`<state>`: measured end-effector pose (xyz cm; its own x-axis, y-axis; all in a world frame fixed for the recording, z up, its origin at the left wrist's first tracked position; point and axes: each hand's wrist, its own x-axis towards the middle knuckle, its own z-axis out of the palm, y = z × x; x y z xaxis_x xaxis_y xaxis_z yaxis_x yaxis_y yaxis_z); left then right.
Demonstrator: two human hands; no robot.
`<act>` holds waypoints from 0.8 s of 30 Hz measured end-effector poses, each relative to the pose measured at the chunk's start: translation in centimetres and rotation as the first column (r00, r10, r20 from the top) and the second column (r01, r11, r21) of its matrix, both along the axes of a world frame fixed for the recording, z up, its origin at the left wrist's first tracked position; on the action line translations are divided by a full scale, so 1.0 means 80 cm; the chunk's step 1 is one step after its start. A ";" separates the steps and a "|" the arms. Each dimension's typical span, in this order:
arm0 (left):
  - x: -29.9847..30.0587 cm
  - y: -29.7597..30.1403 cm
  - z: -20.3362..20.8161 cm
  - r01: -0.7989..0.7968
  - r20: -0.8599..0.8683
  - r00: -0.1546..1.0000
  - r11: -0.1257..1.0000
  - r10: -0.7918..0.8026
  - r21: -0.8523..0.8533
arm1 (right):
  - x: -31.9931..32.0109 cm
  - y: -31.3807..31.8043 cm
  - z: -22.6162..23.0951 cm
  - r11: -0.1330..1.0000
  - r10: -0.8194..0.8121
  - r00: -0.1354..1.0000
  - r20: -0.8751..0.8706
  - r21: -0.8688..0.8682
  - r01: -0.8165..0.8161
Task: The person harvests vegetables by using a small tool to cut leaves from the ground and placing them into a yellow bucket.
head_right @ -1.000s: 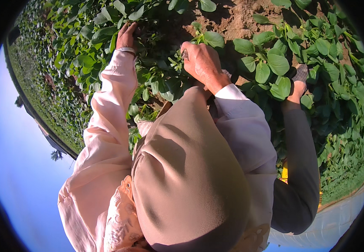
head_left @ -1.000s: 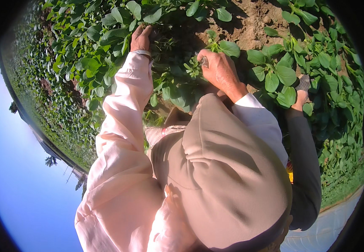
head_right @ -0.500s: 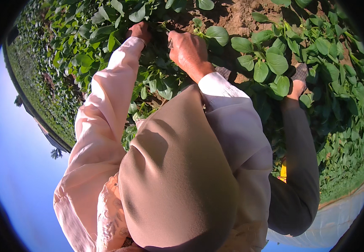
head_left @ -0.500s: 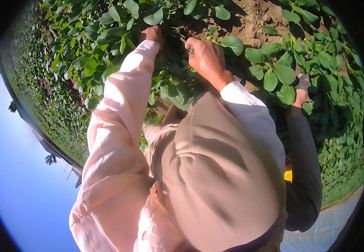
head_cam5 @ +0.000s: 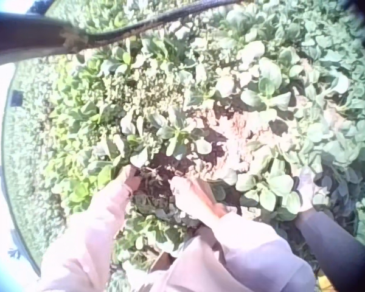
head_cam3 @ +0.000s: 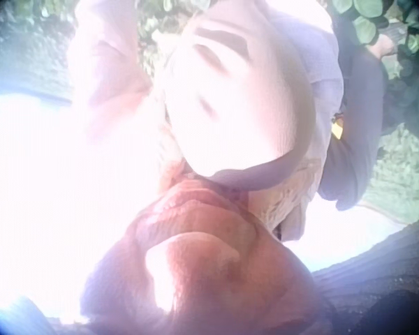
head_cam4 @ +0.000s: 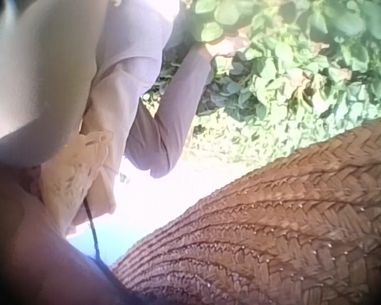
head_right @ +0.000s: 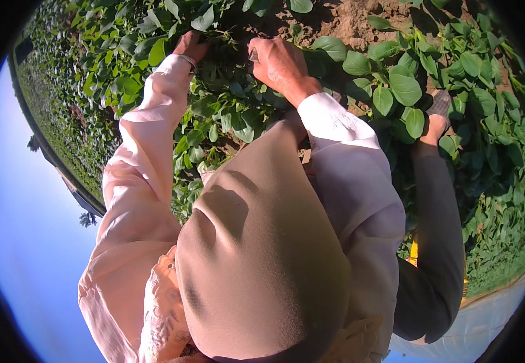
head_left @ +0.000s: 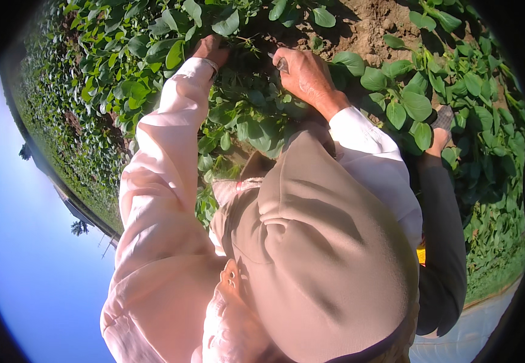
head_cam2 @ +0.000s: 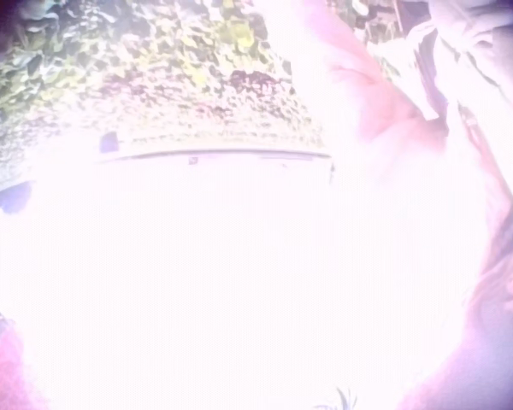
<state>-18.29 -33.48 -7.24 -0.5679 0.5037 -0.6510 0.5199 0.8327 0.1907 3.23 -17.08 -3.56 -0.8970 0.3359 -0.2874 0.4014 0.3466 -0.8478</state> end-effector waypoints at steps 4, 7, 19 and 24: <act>0.041 -0.015 0.013 0.281 -0.232 0.950 0.896 -0.208 0.344 | 0.053 0.020 0.046 0.988 0.129 0.982 0.140 -0.108 -0.115; 0.088 0.017 0.048 -0.010 -0.006 1.000 0.955 0.013 0.297 | 0.079 0.023 0.054 0.981 0.186 0.981 0.060 -0.064 -0.183; 0.105 -0.122 -0.063 -0.378 0.029 0.920 0.904 0.391 -0.198 | 0.092 0.019 0.062 0.947 0.316 0.940 0.128 -0.111 -0.303; 0.125 -0.037 -0.024 -0.301 0.106 0.940 0.935 0.324 -0.189 | 0.090 0.013 0.061 0.945 0.322 0.942 0.098 -0.084 -0.315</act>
<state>-8.28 -36.46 -9.15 -0.5810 0.1915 -0.7911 0.2073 0.9747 0.0838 10.44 -16.03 1.32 -0.9158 0.0146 -0.4014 0.3706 0.4161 -0.8304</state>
